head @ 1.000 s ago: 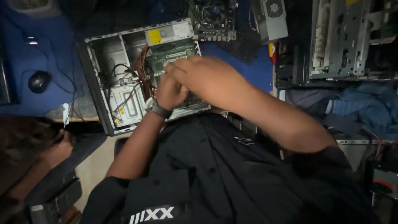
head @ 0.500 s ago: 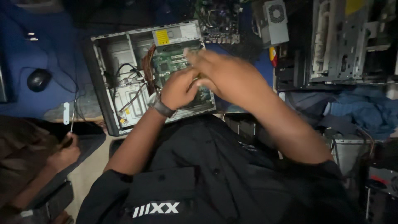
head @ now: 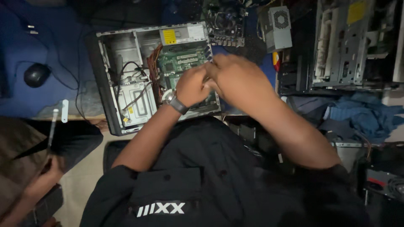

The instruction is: The person uses a screwdriver to remove screws from a computer power supply unit and then installs it into a computer case. The person secures the power supply inside the case by tightening screws.

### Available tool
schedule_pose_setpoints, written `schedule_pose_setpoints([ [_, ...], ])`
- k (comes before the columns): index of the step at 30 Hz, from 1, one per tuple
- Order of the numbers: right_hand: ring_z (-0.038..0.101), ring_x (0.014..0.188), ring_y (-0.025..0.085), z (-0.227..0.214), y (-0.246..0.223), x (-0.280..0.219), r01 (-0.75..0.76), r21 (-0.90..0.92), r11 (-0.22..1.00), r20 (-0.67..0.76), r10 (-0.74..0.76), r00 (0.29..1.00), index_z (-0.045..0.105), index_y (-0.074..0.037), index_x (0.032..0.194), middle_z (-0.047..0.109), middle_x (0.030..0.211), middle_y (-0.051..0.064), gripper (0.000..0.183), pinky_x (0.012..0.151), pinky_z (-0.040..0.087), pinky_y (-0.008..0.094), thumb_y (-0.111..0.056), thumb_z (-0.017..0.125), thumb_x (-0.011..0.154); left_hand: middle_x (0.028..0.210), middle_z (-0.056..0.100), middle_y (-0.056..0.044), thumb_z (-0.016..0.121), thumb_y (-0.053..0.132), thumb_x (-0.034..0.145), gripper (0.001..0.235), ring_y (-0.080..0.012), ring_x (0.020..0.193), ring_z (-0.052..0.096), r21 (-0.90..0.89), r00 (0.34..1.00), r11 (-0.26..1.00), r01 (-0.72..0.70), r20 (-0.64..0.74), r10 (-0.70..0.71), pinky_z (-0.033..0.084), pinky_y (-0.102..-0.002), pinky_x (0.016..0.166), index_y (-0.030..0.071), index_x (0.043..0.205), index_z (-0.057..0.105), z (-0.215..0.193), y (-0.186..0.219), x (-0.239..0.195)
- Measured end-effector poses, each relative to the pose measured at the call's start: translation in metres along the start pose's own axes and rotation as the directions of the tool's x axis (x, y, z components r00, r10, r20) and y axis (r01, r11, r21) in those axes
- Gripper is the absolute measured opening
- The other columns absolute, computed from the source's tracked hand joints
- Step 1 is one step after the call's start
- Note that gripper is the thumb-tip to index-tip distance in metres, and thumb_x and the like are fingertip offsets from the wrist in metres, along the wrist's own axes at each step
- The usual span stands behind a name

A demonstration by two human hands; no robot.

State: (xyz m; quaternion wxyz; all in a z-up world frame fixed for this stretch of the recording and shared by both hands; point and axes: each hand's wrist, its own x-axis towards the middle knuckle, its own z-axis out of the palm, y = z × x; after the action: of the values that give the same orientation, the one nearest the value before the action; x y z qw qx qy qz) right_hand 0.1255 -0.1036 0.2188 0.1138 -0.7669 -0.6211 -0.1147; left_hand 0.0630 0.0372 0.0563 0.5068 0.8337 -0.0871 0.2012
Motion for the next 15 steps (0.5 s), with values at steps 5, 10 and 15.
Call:
schedule_pose_setpoints([
  [5,0.073,0.072,0.028,0.016,-0.004,-0.006,-0.212,-0.28,0.936,0.272,0.289,0.918,0.065,-0.003,0.095,0.069,0.087,0.013,0.014,0.058,0.058,0.036,-0.015,0.065,0.088,0.106,0.07,-0.019,0.064,0.007,0.093,0.027,-0.0406,0.096,0.068,-0.071,0.993,0.994,0.086,0.086,-0.08,0.054,-0.049,0.082,0.005,0.12,0.064,-0.002,0.004,0.002],
  [10,0.072,0.068,0.03,0.031,0.005,0.004,-0.269,-0.343,0.9,0.372,0.393,0.841,0.067,-0.008,0.088,0.069,0.079,0.012,0.033,0.056,0.054,0.041,-0.033,0.061,0.11,0.099,0.069,-0.019,0.073,0.011,0.084,0.025,-0.0397,0.092,0.07,-0.121,0.993,0.99,0.074,-0.085,-0.085,0.056,-0.045,0.077,0.001,0.105,0.064,-0.002,0.013,0.001],
  [15,0.07,0.065,0.03,0.012,-0.001,0.012,-0.185,-0.171,0.968,0.266,0.226,0.937,0.066,-0.006,0.092,0.07,0.08,0.011,0.02,0.052,0.052,0.041,-0.026,0.067,0.093,0.094,0.072,-0.015,0.067,0.007,0.088,0.011,-0.036,0.086,0.072,-0.172,0.989,0.982,0.083,-0.11,-0.103,0.057,-0.042,0.077,0.002,0.098,0.07,-0.009,0.01,0.0],
])
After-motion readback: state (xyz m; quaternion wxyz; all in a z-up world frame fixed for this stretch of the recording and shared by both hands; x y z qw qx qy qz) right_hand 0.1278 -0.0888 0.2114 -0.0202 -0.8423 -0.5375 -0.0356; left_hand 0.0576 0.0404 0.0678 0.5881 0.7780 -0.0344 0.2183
